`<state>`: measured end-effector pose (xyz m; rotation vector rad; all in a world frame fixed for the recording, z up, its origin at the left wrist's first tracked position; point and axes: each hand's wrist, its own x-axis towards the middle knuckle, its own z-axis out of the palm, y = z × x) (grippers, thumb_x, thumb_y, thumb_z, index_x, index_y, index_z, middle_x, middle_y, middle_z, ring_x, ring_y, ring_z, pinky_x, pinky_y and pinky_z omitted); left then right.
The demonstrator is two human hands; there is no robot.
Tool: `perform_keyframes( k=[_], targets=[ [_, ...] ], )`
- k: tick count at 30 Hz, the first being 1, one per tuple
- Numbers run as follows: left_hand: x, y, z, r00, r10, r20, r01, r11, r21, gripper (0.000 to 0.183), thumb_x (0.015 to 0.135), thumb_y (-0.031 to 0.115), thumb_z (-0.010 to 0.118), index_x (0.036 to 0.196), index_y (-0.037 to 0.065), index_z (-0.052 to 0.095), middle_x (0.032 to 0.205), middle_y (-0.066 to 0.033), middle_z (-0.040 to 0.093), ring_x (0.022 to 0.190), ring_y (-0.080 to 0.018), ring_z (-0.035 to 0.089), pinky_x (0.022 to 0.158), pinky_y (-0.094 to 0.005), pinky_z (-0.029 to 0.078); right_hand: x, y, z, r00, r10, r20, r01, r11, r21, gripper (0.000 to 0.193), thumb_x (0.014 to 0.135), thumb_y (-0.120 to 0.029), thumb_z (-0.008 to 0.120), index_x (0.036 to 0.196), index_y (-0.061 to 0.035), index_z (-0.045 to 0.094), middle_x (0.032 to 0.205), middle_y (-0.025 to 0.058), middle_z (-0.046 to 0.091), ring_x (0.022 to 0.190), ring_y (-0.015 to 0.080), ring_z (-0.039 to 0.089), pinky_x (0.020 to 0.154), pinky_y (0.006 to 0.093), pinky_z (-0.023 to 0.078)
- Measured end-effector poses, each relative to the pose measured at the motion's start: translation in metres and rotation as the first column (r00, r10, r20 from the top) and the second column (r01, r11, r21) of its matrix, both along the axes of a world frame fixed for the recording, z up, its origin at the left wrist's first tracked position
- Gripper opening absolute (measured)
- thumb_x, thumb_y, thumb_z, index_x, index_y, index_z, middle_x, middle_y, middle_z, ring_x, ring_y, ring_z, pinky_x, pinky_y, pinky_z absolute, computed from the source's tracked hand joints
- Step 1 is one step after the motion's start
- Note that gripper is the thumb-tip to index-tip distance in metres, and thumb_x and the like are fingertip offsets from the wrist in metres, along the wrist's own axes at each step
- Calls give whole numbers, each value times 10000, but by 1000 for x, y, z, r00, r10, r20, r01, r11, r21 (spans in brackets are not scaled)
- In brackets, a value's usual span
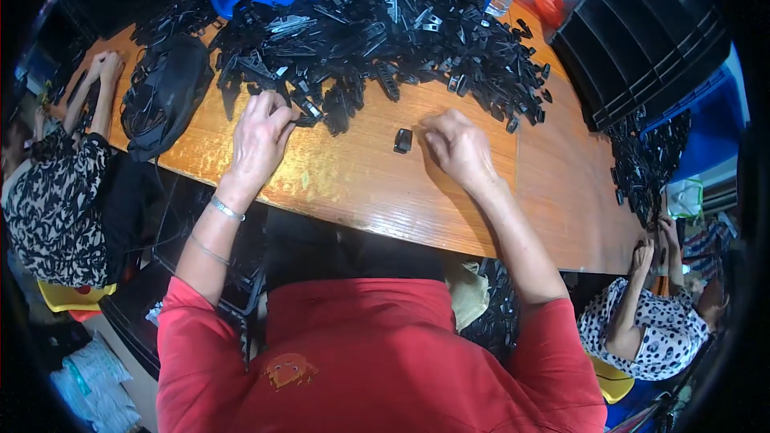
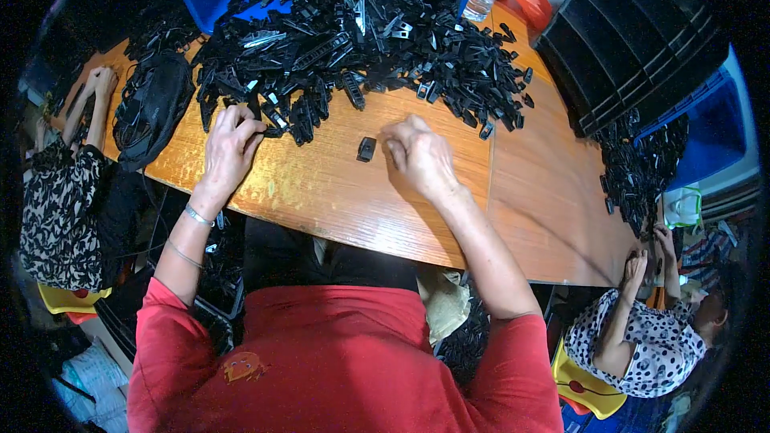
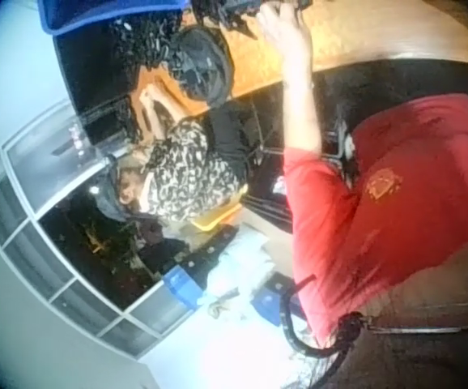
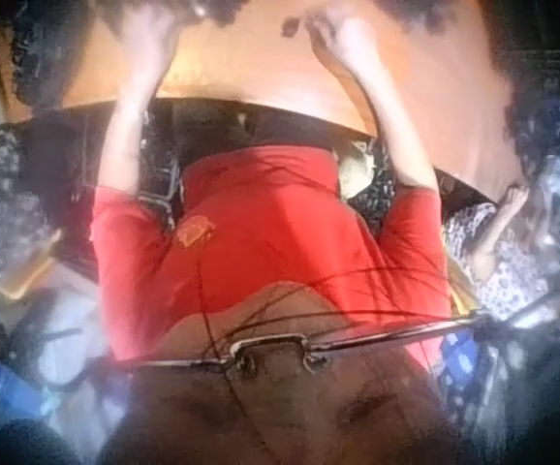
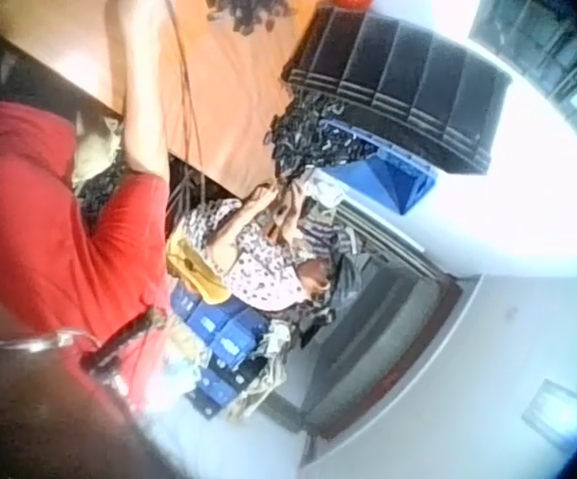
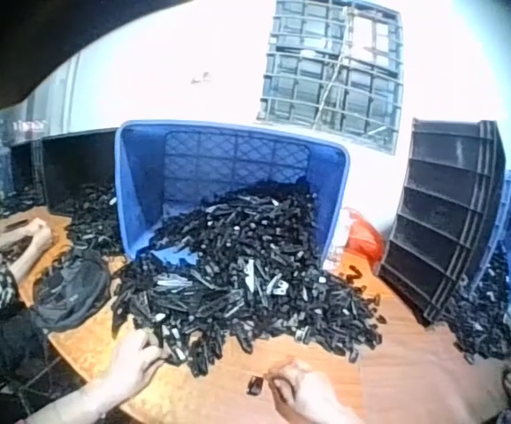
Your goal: The person repeatedly picks up plastic components from a pile on the table and assembles them together by hand.
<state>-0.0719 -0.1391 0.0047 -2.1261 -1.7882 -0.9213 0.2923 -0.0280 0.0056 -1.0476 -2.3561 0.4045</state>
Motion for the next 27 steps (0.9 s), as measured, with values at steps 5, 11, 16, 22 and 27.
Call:
perform_keyframes(
  k=[5, 11, 16, 22, 27],
  targets=[
    [4, -11, -3, 999, 29, 26, -29, 1000, 2, 191, 832, 1, 863, 976, 62, 754, 1051, -97, 655, 1024, -334, 656, 875, -455, 567, -20, -8, 5, 979, 202, 38, -202, 979, 17, 271, 909, -23, 806, 1167, -102, 810, 1130, 120, 723, 979, 368, 758, 799, 477, 624],
    [7, -23, -9, 995, -5, 104, 7, 1000, -18, 114, 883, 39, 832, 948, 42, 739, 1062, -101, 682, 1030, -343, 682, 889, -461, 574, -24, -6, 8, 963, 239, 128, -248, 967, 57, 280, 862, -61, 864, 1132, -65, 791, 1124, 133, 747, 936, 400, 761, 767, 490, 623],
    [4, -28, -7, 973, 3, 232, 10, 998, -54, 167, 876, 0, 833, 1009, 26, 736, 1049, -125, 697, 1032, -369, 689, 902, -467, 577, -13, -6, -3, 983, 119, 142, -135, 985, 108, 265, 876, -112, 892, 1107, -36, 786, 1092, 151, 750, 897, 394, 765, 740, 484, 619],
    [1, -33, -10, 976, 87, 198, -59, 988, -143, 290, 889, 13, 862, 1151, 28, 737, 1099, -136, 729, 1067, -361, 714, 927, -452, 585, -1, -8, -13, 994, -30, 101, 18, 993, 120, 272, 901, -150, 903, 1119, -31, 792, 1061, 160, 749, 900, 393, 765, 754, 470, 617],
    [15, -42, -11, 945, 0, 326, 75, 973, -218, 357, 846, 11, 888, 1172, 23, 744, 1092, -142, 736, 1070, -371, 707, 933, -462, 575, -13, -18, 1, 998, -64, 22, 62, 996, 66, 268, 911, -135, 896, 1134, -29, 792, 1067, 166, 753, 944, 384, 767, 799, 453, 620]
  ],
)
